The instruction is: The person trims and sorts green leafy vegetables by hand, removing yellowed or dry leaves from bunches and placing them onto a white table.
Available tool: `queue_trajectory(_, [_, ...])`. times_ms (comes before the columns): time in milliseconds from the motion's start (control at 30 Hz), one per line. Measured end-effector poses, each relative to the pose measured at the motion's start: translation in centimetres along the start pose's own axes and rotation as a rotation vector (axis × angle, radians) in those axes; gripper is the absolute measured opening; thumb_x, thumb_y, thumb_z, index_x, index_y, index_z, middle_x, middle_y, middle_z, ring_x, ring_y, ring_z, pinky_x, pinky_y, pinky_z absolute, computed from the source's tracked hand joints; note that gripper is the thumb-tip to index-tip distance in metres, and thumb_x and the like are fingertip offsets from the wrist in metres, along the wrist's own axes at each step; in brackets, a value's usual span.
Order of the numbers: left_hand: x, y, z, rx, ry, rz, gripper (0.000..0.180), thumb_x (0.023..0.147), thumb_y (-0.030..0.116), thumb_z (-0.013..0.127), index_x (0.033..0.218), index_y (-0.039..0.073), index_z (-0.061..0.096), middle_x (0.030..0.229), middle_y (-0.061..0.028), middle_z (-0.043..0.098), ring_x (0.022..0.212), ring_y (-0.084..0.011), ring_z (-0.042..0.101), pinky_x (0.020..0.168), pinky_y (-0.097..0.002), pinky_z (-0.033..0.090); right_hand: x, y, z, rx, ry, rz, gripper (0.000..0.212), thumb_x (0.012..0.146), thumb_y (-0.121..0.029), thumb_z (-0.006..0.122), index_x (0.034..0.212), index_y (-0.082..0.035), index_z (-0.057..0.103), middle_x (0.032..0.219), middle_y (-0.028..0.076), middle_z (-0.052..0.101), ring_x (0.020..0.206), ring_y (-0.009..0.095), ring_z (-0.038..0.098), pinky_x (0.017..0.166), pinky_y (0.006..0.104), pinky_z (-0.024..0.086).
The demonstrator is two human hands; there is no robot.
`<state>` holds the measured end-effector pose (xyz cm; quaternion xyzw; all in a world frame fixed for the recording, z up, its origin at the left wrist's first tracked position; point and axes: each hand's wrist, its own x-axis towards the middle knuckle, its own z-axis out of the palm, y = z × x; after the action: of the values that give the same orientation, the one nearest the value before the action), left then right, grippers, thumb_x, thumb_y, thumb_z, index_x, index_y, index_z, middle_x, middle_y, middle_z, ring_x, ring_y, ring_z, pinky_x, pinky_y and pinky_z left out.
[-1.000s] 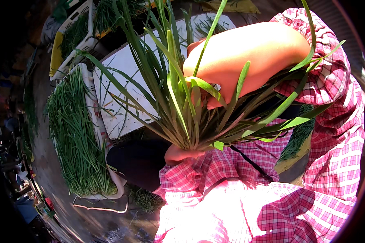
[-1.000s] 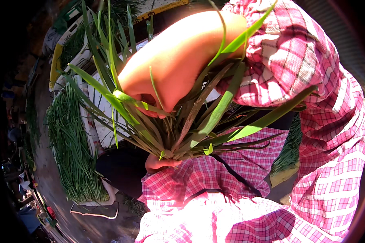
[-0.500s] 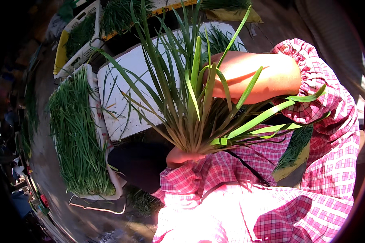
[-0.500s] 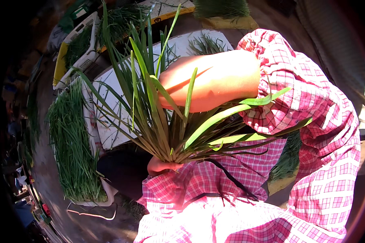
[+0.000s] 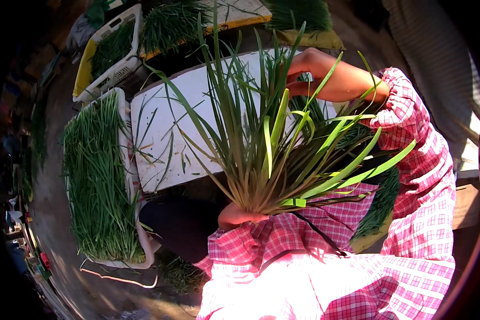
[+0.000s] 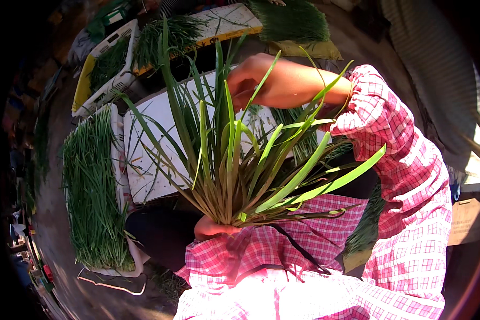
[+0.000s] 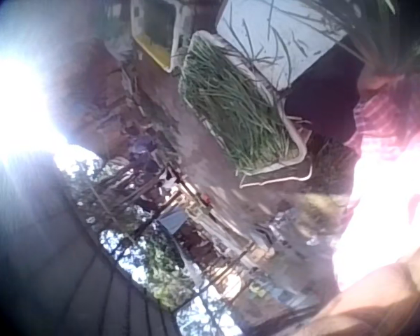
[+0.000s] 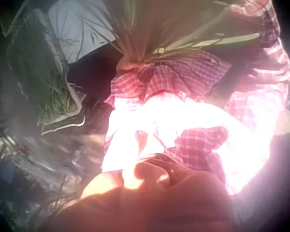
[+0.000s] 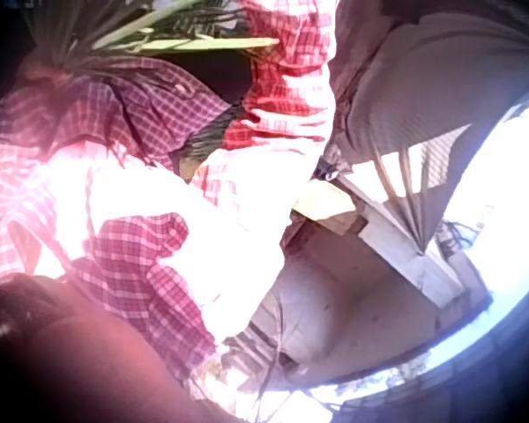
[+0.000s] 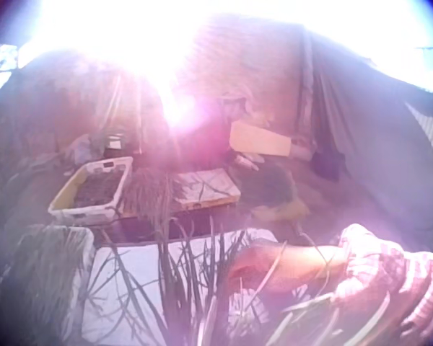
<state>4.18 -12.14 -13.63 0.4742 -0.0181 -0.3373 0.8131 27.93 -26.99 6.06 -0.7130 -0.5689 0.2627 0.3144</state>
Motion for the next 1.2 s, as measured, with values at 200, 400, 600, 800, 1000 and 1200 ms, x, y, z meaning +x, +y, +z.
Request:
queue_trajectory(200, [0.7,0.7,0.2,0.096,-0.128,0.026,0.028,0.067,-0.003,0.063,0.094,0.000,0.055,0.081,-0.0059,0.057,0.072,-0.0119,0.052,0.061,-0.0239,0.040,-1.3,3.4,-3.5,0.305,0.154,0.363,0.025,0.084,-0.022,0.047,0.099,-0.002,0.053,0.094,0.003,0.055,0.083,0.009,0.052,0.072,0.0227,0.042])
queue_trajectory(400, [0.4,-0.9,-0.1,0.065,-0.122,0.221,0.042,0.068,-0.001,0.064,0.105,0.000,0.046,0.095,-0.0053,0.053,0.087,-0.0140,0.047,0.074,-0.0267,0.038,-0.1,1.3,-3.6,0.230,0.459,0.228,0.030,0.084,-0.031,0.047,0.099,-0.005,0.051,0.086,-0.004,0.049,0.072,0.001,0.041,0.065,0.0163,0.035])
queue_trajectory(600, [1.1,-0.5,0.4,0.099,-0.205,0.239,0.056,0.071,0.003,0.062,0.119,0.001,0.034,0.107,-0.0079,0.049,0.094,-0.0146,0.044,0.079,-0.0263,0.036,-0.3,-4.0,-6.5,-0.281,0.241,0.248,0.026,0.084,-0.023,0.049,0.093,0.000,0.055,0.082,0.002,0.057,0.074,0.007,0.051,0.066,0.0208,0.041])
queue_trajectory(800, [0.9,0.1,0.4,0.204,-0.234,0.271,0.046,0.072,0.003,0.061,0.113,-0.001,0.041,0.103,-0.0082,0.052,0.091,-0.0144,0.046,0.078,-0.0258,0.036,1.1,-3.7,-5.8,-0.281,-0.438,0.427,0.025,0.078,-0.022,0.057,0.090,-0.001,0.057,0.080,0.007,0.058,0.072,0.011,0.054,0.065,0.0236,0.043])
queue_trajectory(1000, [1.3,0.0,0.4,0.185,-0.264,0.234,0.041,0.073,0.003,0.061,0.110,-0.001,0.044,0.102,-0.0081,0.052,0.089,-0.0145,0.046,0.077,-0.0255,0.036,-0.1,-1.9,-3.8,-0.097,-0.436,0.480,0.041,0.076,-0.042,0.053,0.080,-0.003,0.062,0.059,-0.002,0.047,0.054,0.007,0.040,0.047,0.0225,0.030])
queue_trajectory(1200, [1.3,-0.2,0.3,0.200,-0.258,0.250,0.042,0.073,0.004,0.061,0.111,-0.001,0.044,0.105,-0.0089,0.051,0.092,-0.0156,0.045,0.079,-0.0259,0.035,-0.4,-2.5,-3.4,0.152,-0.350,0.540,0.028,0.079,-0.025,0.055,0.089,0.000,0.057,0.073,0.001,0.054,0.070,0.006,0.045,0.062,0.0189,0.037])
